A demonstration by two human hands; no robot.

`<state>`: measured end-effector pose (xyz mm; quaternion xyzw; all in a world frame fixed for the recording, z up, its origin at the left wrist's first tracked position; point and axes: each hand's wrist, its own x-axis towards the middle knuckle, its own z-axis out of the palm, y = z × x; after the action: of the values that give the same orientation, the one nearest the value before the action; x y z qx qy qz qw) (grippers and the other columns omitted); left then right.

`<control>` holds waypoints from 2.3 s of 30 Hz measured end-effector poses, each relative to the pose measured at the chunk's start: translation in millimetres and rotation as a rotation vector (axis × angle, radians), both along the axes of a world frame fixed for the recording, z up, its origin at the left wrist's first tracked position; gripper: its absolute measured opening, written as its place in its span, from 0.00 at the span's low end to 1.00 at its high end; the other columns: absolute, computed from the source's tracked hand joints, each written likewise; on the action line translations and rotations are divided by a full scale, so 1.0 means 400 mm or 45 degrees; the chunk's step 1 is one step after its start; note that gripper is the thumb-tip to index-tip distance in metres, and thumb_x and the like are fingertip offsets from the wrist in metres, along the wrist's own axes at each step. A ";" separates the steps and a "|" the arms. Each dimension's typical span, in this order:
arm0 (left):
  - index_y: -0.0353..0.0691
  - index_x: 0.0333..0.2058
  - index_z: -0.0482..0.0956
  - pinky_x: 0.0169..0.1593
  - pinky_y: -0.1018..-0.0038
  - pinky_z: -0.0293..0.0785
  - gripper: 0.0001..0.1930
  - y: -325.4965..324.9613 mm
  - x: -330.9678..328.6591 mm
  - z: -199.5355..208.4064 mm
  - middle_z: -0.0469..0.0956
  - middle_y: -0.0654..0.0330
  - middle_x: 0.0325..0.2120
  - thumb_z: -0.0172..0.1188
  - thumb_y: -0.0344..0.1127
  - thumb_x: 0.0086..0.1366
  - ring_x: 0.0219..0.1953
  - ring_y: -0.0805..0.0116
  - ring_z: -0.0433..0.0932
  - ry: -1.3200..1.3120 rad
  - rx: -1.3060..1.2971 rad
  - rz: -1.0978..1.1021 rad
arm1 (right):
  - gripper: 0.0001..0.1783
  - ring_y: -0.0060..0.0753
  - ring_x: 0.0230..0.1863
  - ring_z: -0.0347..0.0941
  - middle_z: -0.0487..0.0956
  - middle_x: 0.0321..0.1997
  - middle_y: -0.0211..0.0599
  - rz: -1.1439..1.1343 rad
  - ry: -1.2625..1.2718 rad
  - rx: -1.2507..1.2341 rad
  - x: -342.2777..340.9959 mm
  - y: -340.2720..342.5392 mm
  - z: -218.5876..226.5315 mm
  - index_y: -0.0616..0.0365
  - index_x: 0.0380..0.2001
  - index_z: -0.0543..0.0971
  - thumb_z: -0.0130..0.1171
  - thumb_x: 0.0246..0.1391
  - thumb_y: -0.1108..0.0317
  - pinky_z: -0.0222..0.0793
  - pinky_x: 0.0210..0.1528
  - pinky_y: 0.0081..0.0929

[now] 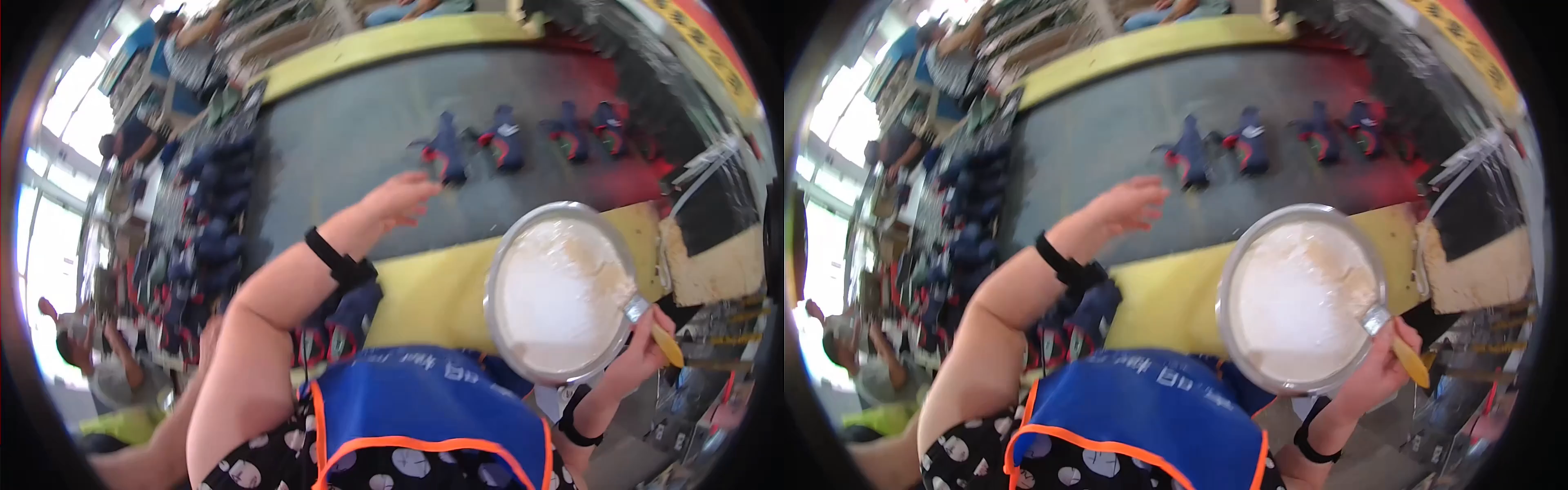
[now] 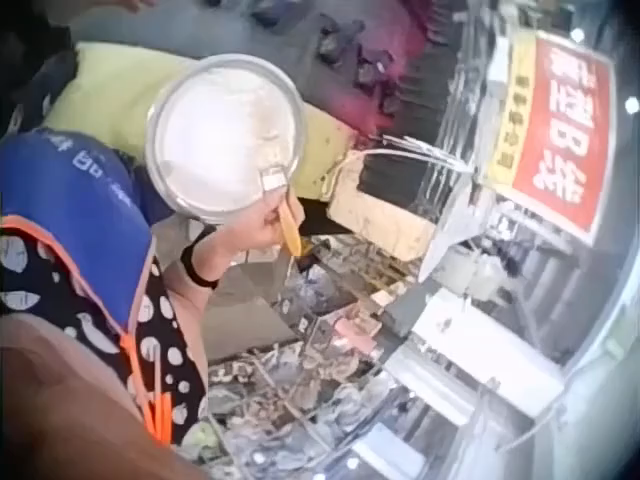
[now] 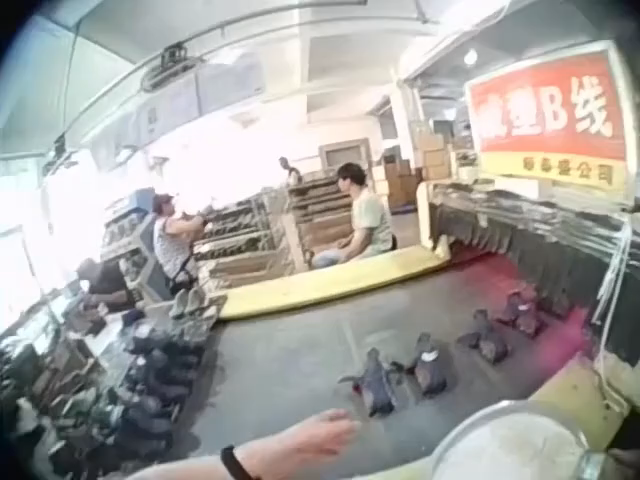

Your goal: Apply adhesive to shoe soles using a brush and place them on a conveyor.

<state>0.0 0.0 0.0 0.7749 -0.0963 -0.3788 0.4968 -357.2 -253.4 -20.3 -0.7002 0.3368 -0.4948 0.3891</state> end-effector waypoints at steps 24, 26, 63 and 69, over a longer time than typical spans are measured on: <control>0.32 0.56 0.65 0.31 0.64 0.78 0.44 0.324 -0.493 -0.201 0.81 0.53 0.26 0.71 0.58 0.50 0.30 0.56 0.83 -0.846 0.830 -0.588 | 0.14 0.20 0.35 0.62 0.70 0.36 0.29 0.397 -0.090 0.014 0.111 0.206 0.115 0.65 0.46 0.74 0.53 0.68 0.64 0.60 0.40 0.20; 0.30 0.54 0.65 0.30 0.63 0.77 0.41 0.335 -0.500 -0.212 0.81 0.54 0.24 0.71 0.54 0.52 0.28 0.57 0.83 -0.805 0.790 -0.542 | 0.13 0.20 0.35 0.62 0.69 0.36 0.29 0.397 -0.064 0.028 0.110 0.212 0.114 0.64 0.46 0.74 0.53 0.68 0.64 0.60 0.40 0.20; 0.45 0.73 0.34 0.34 0.62 0.80 0.61 0.321 -0.485 -0.218 0.80 0.45 0.33 0.68 0.54 0.51 0.32 0.52 0.83 -0.515 0.646 -0.461 | 0.18 0.21 0.41 0.70 0.76 0.45 0.36 0.526 -0.321 0.507 0.140 0.179 0.059 0.66 0.51 0.74 0.58 0.64 0.64 0.66 0.43 0.20; 0.38 0.72 0.31 0.35 0.61 0.78 0.61 0.350 -0.475 -0.234 0.81 0.46 0.31 0.66 0.56 0.55 0.32 0.52 0.83 -0.630 0.605 -0.546 | 0.19 0.18 0.37 0.70 0.77 0.40 0.30 0.401 -0.405 0.583 0.139 0.154 0.067 0.62 0.49 0.75 0.62 0.62 0.60 0.68 0.41 0.16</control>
<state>-189.9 140.0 -93.4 0.8983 -0.2821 -0.2878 0.1752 -301.8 -191.9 6.7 -0.5519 0.2618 -0.4429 0.6563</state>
